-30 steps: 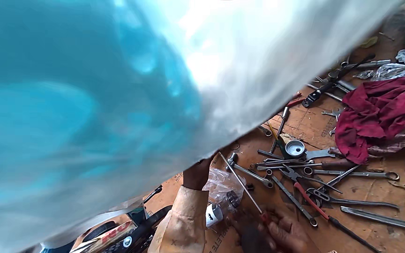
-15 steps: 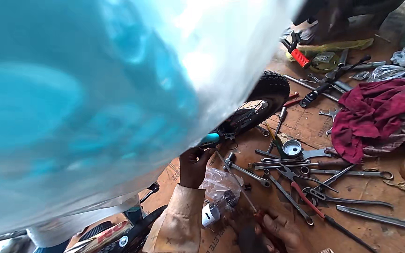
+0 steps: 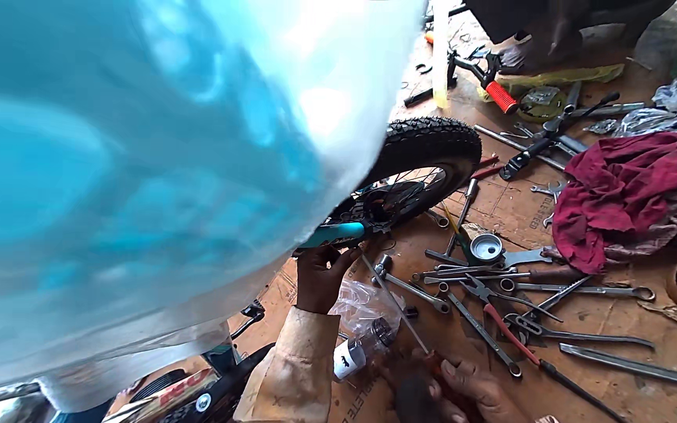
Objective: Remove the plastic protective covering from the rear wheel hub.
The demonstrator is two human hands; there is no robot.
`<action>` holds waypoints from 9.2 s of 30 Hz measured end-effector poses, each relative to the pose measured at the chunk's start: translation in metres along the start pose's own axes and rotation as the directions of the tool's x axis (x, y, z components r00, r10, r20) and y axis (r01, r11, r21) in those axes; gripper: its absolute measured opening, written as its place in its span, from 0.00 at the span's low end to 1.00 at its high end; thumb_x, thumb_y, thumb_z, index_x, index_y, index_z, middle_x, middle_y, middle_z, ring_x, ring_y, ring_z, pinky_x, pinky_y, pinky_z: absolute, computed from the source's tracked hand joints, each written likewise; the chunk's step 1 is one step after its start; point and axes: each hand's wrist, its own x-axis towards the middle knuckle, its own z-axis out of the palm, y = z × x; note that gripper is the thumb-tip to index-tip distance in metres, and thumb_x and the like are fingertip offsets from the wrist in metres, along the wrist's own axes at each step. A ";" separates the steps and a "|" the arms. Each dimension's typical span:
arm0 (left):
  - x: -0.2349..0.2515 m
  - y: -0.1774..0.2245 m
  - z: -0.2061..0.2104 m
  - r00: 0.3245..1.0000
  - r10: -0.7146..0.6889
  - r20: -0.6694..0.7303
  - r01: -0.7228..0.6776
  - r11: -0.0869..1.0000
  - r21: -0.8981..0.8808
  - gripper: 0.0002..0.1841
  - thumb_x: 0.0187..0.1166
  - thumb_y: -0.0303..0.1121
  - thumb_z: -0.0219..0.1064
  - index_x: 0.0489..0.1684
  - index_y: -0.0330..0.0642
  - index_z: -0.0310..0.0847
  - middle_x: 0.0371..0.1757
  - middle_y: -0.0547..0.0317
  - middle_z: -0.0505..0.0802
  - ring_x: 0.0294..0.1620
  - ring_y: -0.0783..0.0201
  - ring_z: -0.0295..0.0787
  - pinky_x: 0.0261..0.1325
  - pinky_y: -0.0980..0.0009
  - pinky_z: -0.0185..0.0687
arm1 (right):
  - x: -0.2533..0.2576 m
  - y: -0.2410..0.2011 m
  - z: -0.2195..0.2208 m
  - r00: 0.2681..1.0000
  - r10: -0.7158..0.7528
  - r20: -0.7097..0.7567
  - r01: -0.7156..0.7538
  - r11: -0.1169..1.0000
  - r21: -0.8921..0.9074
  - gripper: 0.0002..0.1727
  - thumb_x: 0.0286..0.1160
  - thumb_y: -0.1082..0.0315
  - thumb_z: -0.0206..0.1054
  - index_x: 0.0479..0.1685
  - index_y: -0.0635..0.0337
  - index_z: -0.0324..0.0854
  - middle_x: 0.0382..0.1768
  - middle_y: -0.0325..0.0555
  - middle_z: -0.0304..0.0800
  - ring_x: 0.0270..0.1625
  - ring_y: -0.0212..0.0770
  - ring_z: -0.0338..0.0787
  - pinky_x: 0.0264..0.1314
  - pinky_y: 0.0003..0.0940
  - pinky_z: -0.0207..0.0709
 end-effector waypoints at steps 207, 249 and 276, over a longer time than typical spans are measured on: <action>0.003 0.013 -0.033 0.934 0.003 -0.356 0.101 0.957 0.272 0.23 0.85 0.32 0.61 0.77 0.32 0.69 0.67 0.48 0.85 0.70 0.69 0.81 0.76 0.69 0.75 | 0.185 -0.082 0.061 0.256 -0.893 0.371 0.253 -0.308 -0.917 0.19 0.52 0.53 0.85 0.28 0.55 0.85 0.40 0.46 0.86 0.46 0.46 0.89 0.42 0.42 0.86; -0.135 -0.003 -0.034 0.670 -0.436 0.601 0.076 0.845 0.529 0.50 0.55 0.63 0.81 0.87 0.63 0.69 0.64 0.63 0.88 0.59 0.67 0.87 0.62 0.58 0.88 | 0.050 -0.053 -0.035 0.989 -0.135 0.057 0.104 0.373 -0.922 0.41 0.55 0.64 0.86 0.78 0.39 0.78 0.71 0.35 0.82 0.70 0.36 0.84 0.71 0.41 0.84; -0.123 0.013 -0.033 0.901 -0.108 0.421 0.100 0.994 0.040 0.40 0.52 0.49 0.90 0.68 0.55 0.75 0.66 0.59 0.86 0.61 0.61 0.89 0.59 0.65 0.92 | 0.021 -0.063 -0.036 0.967 -0.227 0.117 0.213 0.466 -0.859 0.48 0.63 0.51 0.82 0.88 0.40 0.64 0.78 0.41 0.76 0.72 0.42 0.85 0.69 0.44 0.89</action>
